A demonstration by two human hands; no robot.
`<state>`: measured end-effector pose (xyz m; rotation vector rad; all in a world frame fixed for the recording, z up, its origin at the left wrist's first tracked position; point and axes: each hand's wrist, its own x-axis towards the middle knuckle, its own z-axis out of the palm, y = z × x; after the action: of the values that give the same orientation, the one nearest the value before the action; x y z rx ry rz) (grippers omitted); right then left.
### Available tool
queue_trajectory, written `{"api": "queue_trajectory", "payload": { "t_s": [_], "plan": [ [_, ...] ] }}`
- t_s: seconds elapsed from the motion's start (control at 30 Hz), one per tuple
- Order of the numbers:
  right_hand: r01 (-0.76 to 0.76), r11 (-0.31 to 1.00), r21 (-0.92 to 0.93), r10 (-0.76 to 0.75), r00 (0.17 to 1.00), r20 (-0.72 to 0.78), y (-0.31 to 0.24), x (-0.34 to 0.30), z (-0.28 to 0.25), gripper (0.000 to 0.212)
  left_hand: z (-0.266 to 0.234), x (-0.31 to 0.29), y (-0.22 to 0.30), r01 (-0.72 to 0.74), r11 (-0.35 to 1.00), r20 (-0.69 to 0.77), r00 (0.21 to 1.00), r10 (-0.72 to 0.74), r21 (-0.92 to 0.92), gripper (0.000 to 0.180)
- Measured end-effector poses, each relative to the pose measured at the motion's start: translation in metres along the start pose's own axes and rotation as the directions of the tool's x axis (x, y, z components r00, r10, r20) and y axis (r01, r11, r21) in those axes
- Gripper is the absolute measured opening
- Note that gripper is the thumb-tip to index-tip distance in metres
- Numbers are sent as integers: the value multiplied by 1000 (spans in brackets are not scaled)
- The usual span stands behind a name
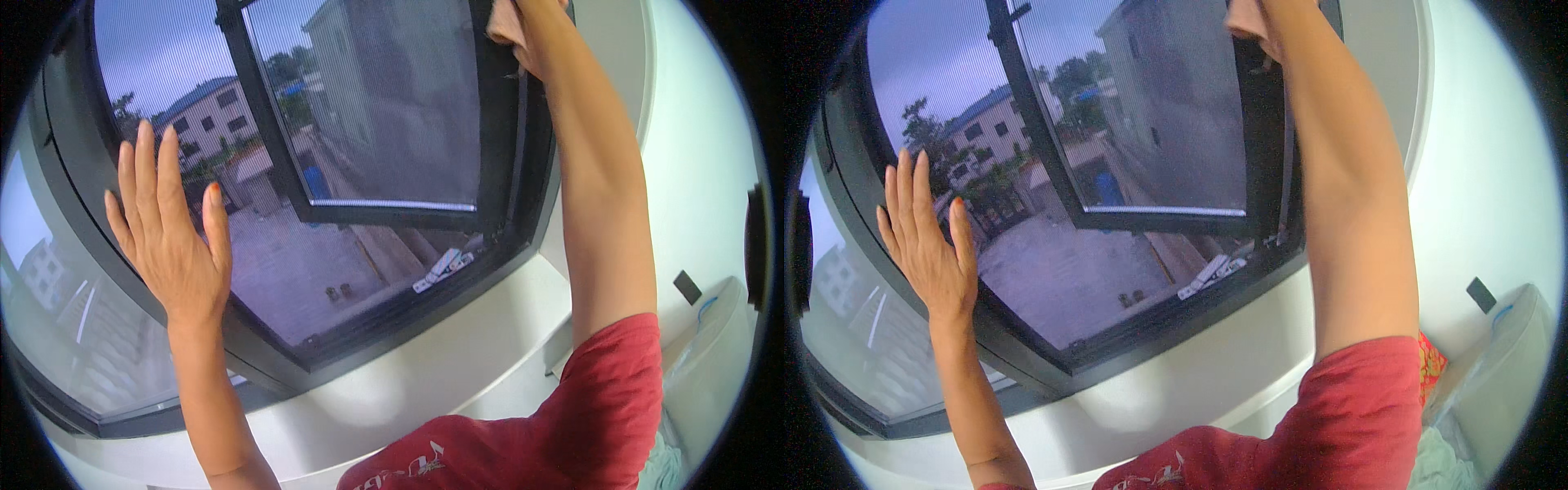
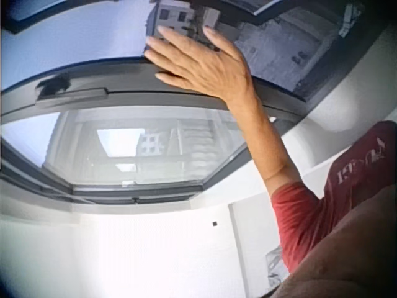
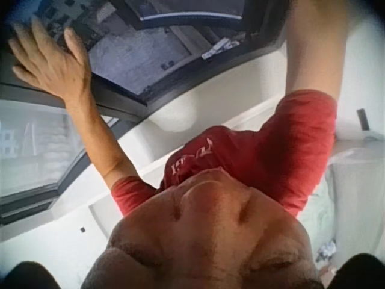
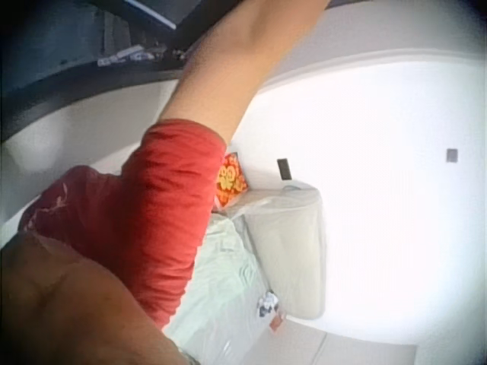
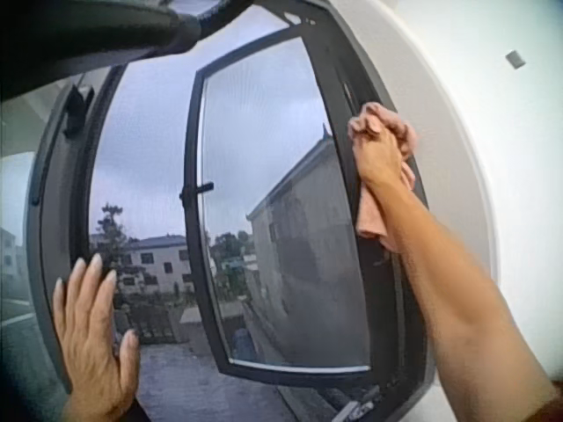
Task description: The person wipes the window frame and glass with a pink cloth, opens the window to clean the outer edges, and then wipes the window screen.
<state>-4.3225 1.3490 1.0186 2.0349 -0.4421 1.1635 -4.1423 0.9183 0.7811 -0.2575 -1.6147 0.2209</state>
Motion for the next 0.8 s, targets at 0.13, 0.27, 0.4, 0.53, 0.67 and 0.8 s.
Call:
{"api": "queue_trajectory", "payload": {
  "t_s": [0.13,0.27,0.4,0.53,0.67,0.8],
  "plan": [
    [-190,970,152,181,981,67,-93,-70,-13,30,13,1,9,-51,992,-93,995,40,-116,49],
    [46,-481,-876,259,962,-91,-162,-207,76,32,12,0,2,-75,988,-106,992,61,-132,47],
    [-48,-597,-801,328,896,-299,-215,-297,159,33,13,1,-3,-93,981,-111,991,75,-171,47],
    [-481,-538,-692,119,769,-628,-233,-370,214,40,4,2,-5,-73,985,-52,996,66,-158,47],
    [-651,-616,-443,28,544,-839,-229,-398,239,50,1,6,-1,-49,981,-6,999,49,-186,51],
    [-505,-433,-747,150,777,-612,-178,-342,229,55,-2,9,1,-33,963,-32,999,25,-266,58]
  ]
}}
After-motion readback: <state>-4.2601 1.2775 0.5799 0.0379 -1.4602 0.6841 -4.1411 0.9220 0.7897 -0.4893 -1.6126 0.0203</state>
